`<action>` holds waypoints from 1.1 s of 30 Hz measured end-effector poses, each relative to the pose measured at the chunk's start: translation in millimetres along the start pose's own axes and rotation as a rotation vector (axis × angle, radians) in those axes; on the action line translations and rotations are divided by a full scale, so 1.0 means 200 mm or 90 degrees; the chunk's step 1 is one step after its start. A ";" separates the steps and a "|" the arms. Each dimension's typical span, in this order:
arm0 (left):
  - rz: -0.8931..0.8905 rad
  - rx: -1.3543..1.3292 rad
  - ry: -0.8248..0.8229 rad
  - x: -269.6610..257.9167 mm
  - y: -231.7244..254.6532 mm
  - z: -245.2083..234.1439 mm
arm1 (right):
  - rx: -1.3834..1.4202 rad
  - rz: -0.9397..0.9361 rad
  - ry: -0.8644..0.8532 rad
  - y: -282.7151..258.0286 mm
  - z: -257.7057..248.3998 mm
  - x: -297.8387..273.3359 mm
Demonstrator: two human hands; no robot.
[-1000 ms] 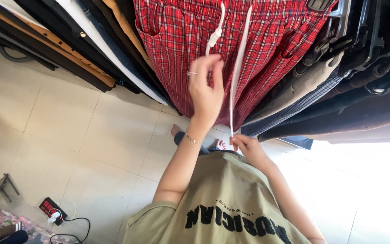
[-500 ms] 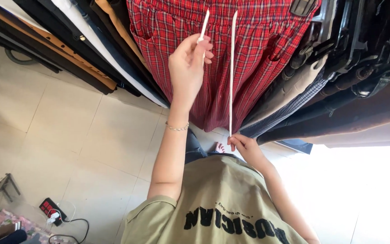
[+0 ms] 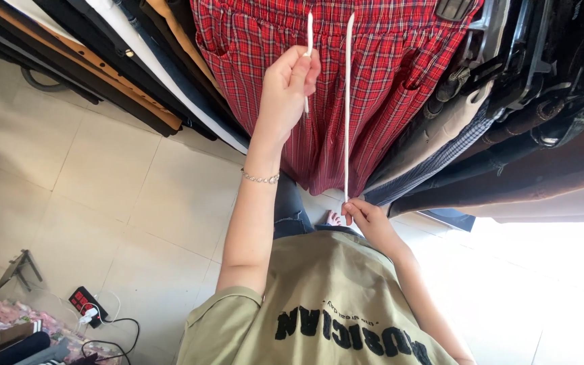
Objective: Tying the drawstrings on a pair of red plaid shorts hanging on a clothing rack.
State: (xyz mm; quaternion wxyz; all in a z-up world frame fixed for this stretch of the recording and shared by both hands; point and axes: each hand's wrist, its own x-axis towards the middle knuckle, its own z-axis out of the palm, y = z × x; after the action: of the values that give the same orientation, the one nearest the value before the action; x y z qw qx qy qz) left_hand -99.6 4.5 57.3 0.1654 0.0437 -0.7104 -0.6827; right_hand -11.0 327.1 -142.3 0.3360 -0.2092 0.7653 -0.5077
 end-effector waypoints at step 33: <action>-0.077 -0.471 -0.219 -0.07 -0.24 -0.11 | -0.021 0.008 0.095 0.12 0.03 0.13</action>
State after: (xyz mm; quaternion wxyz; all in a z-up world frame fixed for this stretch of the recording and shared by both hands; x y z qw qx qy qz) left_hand -87.2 -15.9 7.1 0.0084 -0.0920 -0.4301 -0.8980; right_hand -23.1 315.4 -174.5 0.2779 -0.1714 0.7979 -0.5067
